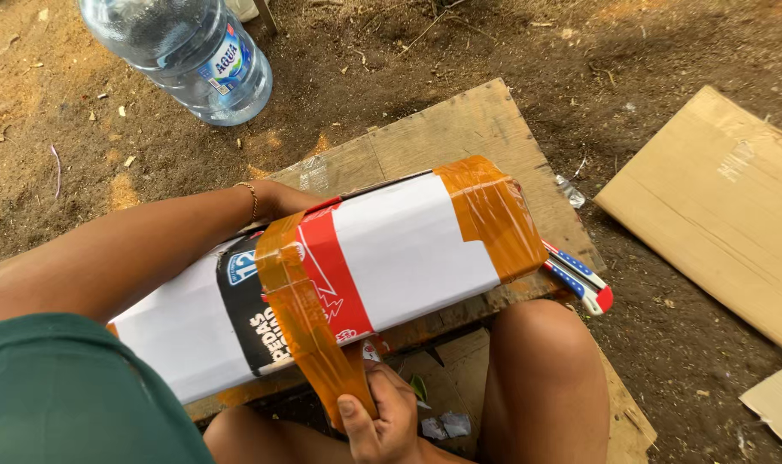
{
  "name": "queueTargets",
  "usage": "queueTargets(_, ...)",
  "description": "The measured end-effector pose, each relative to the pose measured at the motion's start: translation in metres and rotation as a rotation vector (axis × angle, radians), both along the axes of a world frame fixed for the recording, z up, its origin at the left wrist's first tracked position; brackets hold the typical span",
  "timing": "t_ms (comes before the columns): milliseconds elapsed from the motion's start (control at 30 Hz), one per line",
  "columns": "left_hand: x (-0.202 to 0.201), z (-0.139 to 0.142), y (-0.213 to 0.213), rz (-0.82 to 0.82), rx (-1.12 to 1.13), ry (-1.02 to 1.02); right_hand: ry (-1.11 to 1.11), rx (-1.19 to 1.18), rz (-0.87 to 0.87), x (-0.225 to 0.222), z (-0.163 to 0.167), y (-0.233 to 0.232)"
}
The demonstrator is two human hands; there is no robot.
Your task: The person sits on the ground and repeatedly wraps a cardboard box with brown packing tape. They pull tape from a roll, press it onto the box, and use a utility knife to cut the tape. The box is rotated and taped on multiple sides.
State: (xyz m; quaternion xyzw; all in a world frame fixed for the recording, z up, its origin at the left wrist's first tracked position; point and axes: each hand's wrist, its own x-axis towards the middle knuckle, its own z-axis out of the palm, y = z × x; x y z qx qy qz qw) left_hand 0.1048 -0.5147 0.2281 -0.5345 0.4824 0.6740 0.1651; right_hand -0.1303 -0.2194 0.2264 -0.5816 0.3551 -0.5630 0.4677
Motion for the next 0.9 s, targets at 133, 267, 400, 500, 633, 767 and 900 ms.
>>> queueTargets(133, -0.001, -0.029, 0.023, 0.023, 0.118, 0.193, -0.012, 0.071, 0.037, -0.017, 0.009, 0.033)
queueTargets(267, -0.008, -0.040, 0.035, 0.035, 0.063, 0.238, -0.091, 0.276, 0.083, -0.021, 0.017, 0.049)
queueTargets(400, -0.014, 0.019, 0.017, -0.476, -0.576, 0.053, -0.041, 0.345, 0.117, -0.014, 0.018, 0.050)
queueTargets(500, -0.005, 0.099, 0.036, -0.433, -0.963, -0.218, -0.076, 0.402, 0.119, -0.007, 0.020, 0.048)
queueTargets(633, -0.005, 0.182, 0.135, -0.411, -1.131, -0.369, -0.091, 0.417, 0.124, 0.000, 0.028, 0.042)
queueTargets(767, -0.001, 0.204, 0.266, -0.342, -1.428, -0.207, -0.106, 0.369, 0.128, 0.003, 0.039, 0.043)
queueTargets(900, -0.023, 0.176, 0.307, -0.343, -1.647, -0.667, -0.069, 0.315, 0.125, 0.007, 0.052, 0.045)
